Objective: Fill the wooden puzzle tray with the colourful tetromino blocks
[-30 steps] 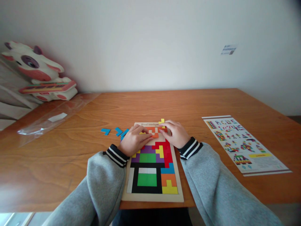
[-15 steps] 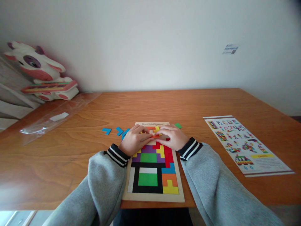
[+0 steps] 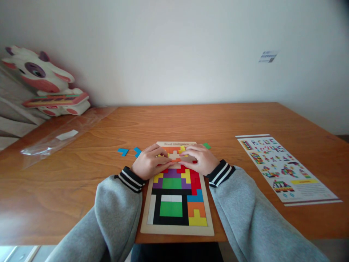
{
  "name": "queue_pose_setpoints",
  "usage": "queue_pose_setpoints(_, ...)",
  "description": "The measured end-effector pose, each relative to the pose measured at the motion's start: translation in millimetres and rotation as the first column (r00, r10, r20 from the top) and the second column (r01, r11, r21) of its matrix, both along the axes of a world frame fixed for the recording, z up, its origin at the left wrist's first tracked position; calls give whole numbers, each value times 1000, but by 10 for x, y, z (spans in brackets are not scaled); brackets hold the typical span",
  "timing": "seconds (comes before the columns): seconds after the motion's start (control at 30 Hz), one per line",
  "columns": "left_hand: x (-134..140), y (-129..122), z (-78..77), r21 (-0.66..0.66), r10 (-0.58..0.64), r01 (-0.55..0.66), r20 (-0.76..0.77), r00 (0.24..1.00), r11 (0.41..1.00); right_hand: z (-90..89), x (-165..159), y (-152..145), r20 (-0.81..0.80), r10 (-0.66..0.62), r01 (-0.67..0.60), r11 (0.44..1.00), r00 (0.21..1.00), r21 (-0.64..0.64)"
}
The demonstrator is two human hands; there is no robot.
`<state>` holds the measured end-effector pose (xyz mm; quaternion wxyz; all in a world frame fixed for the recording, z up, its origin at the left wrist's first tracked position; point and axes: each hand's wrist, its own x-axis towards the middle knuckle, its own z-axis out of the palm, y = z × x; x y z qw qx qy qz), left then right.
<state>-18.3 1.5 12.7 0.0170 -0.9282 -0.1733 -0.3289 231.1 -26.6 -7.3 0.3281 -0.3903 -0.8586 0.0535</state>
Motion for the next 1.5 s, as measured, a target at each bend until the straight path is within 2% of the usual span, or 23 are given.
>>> queue_pose_setpoints(0.23,-44,28,18,2,-16,16,-43,999,1000,-18,-25,3,35,42,-43,999,998,6)
queue_pose_setpoints(0.43,-238,135,-19,17,114,-113,-80,990,993,20,-7,7,26,42,-45,993,999,108)
queue_pose_setpoints(0.57,-311,156,-47,42,98,-92,-155,983,995,55,9,7,-15,42,-39,984,999,172)
queue_pose_setpoints(0.67,-311,143,-40,33,69,-64,-170,983,997,66,9,11,-10,-17,19,982,1000,186)
queue_pose_setpoints(0.77,-303,135,-30,23,62,-59,-170,984,998,70,2,10,7,-46,44,985,999,169)
queue_pose_setpoints(1.0,-323,148,-63,20,83,-81,-172,982,997,68,-5,-1,2,-10,10,988,1000,152)
queue_pose_setpoints(1.23,-318,150,-79,-15,87,-92,-190,978,996,56,-7,-1,-8,17,-16,996,1000,83)
queue_pose_setpoints(1.33,-316,151,-81,-14,81,-85,-185,979,996,48,-12,-3,-12,30,-28,995,999,99)
queue_pose_setpoints(1.5,-320,152,-84,-34,80,-88,-180,980,996,31,-8,-14,40,63,-66,996,997,65)
